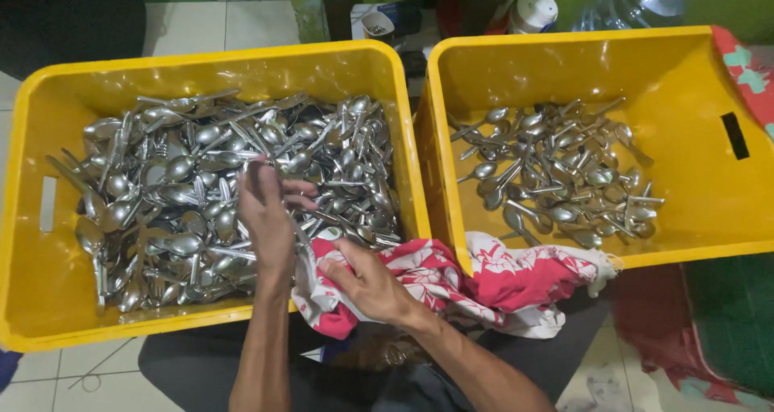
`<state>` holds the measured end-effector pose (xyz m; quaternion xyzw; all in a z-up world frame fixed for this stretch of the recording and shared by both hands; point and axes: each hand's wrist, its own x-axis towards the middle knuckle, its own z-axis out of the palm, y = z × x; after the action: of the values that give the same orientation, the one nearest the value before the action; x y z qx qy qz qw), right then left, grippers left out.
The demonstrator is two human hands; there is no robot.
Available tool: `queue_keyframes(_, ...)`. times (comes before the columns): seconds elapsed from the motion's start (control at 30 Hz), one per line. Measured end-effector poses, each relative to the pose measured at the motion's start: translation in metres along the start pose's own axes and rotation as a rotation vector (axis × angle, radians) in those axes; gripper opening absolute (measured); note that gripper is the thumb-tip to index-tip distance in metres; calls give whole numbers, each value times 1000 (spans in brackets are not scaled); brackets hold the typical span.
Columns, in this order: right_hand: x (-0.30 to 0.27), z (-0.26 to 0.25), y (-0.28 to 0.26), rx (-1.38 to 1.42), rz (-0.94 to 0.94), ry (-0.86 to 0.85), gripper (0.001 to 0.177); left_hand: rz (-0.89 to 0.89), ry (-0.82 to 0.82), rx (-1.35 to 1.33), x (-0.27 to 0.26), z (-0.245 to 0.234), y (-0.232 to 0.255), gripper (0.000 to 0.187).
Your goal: Polishing and sorting spoons from one bin to another using a cloth.
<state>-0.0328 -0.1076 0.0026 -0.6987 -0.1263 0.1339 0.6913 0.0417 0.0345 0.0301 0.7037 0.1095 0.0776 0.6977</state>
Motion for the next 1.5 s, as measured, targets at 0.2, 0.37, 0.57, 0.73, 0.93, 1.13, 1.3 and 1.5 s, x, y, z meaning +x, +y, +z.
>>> queue_keyframes(0.2, 3, -5, -3, -276, -121, 226, 23, -131, -36, -61, -21, -15, -14, 37)
queue_keyframes(0.37, 38, -7, 18, -539, -442, 445, 34, -353, -154, -9, -47, -22, -39, 17)
queue_keyframes(0.57, 64, -23, 33, -757, -484, 550, 33, -144, -295, 386, -78, -24, -36, 35)
queue_keyframes(0.73, 72, -50, 62, 458, 87, 253, 27, -483, -357, -86, -70, -21, -54, 32)
queue_keyframes(0.93, 74, -34, 78, 130, 403, 355, 25, -246, -280, 70, -26, 0, -9, 36)
queue_keyframes(1.13, 73, -18, 133, -274, 445, 315, 40, 372, -655, 315, -8, 104, 97, 48)
queue_keyframes(1.3, 61, -38, 71, -495, 187, 191, 43, 493, -371, 636, 106, 43, 13, 21)
queue_keyframes(1.5, 68, -35, 84, -535, 159, 82, 37, 514, -302, 1316, 184, -55, -78, 17)
